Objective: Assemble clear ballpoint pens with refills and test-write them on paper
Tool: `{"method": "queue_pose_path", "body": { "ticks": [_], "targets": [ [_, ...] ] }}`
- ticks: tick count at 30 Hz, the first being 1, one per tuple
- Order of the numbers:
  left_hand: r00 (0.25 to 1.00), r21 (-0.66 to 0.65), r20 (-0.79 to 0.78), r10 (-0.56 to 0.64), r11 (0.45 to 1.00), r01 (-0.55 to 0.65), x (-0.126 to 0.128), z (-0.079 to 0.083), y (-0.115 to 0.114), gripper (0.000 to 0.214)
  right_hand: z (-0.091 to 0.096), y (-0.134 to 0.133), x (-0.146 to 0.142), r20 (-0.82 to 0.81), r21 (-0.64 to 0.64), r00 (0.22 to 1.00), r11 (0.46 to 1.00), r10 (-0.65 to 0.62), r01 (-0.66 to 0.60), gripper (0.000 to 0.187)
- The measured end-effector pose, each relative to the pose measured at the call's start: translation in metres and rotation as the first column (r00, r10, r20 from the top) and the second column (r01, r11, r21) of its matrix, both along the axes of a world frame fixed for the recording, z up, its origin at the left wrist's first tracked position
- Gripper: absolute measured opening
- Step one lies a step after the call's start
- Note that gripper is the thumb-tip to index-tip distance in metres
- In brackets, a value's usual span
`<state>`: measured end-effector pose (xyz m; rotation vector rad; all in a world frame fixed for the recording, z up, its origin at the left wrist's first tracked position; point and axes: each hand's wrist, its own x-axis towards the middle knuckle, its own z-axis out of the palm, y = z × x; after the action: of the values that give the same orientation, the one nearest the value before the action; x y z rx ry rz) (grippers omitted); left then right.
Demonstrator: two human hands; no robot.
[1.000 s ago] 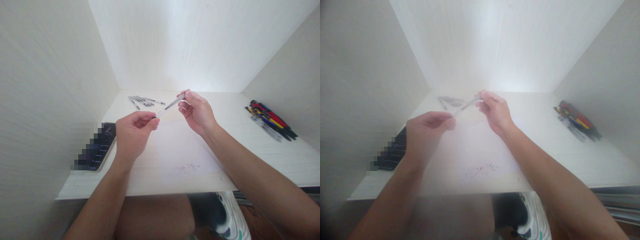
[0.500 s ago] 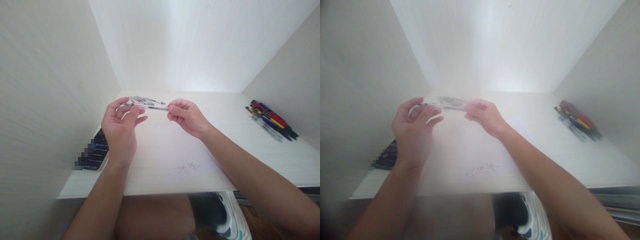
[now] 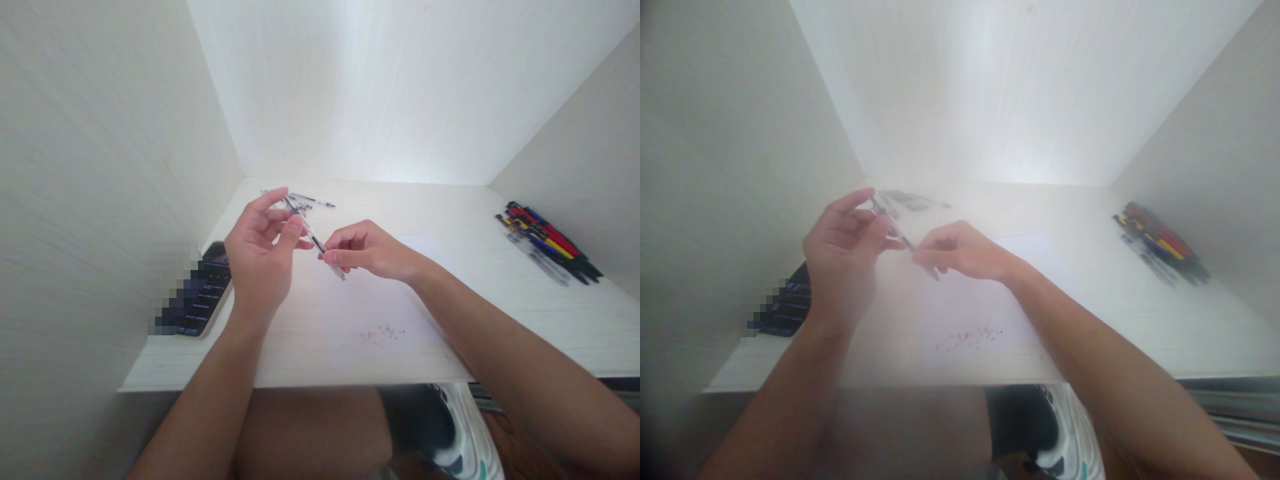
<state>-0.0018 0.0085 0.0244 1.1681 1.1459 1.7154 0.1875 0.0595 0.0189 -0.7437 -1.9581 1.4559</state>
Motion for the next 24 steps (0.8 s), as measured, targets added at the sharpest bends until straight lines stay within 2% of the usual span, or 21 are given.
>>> {"method": "queue_pose_path", "body": {
  "ticks": [9,14,19,24],
  "targets": [
    [0.999,0.057,-0.025,-0.038,0.998,0.039,-0.0002,-0.0038,0.0025,0.031,-0.0013,0.0000,-0.0007,0.041,-0.017,0.999,0.999,0.028,-0.027,0.034],
    [0.999,0.032,-0.037,-0.031,0.999,0.032,-0.0010,-0.0047,0.0021,0.024,-0.0036,0.0007,-0.0017,0.060,-0.004,0.998,1.000,0.031,-0.031,0.037],
    [0.996,0.047,-0.010,-0.093,0.995,0.093,-0.0017,-0.0073,0.0038,0.021,-0.0040,0.0002,-0.0011,0.071,0.008,0.997,0.999,0.031,-0.031,0.038],
    [0.997,0.022,0.003,-0.076,0.997,0.076,0.0004,-0.0062,0.0047,0.022,-0.0026,-0.0004,0.0001,0.061,0.004,0.998,0.999,0.034,-0.034,0.037]
  ]
}}
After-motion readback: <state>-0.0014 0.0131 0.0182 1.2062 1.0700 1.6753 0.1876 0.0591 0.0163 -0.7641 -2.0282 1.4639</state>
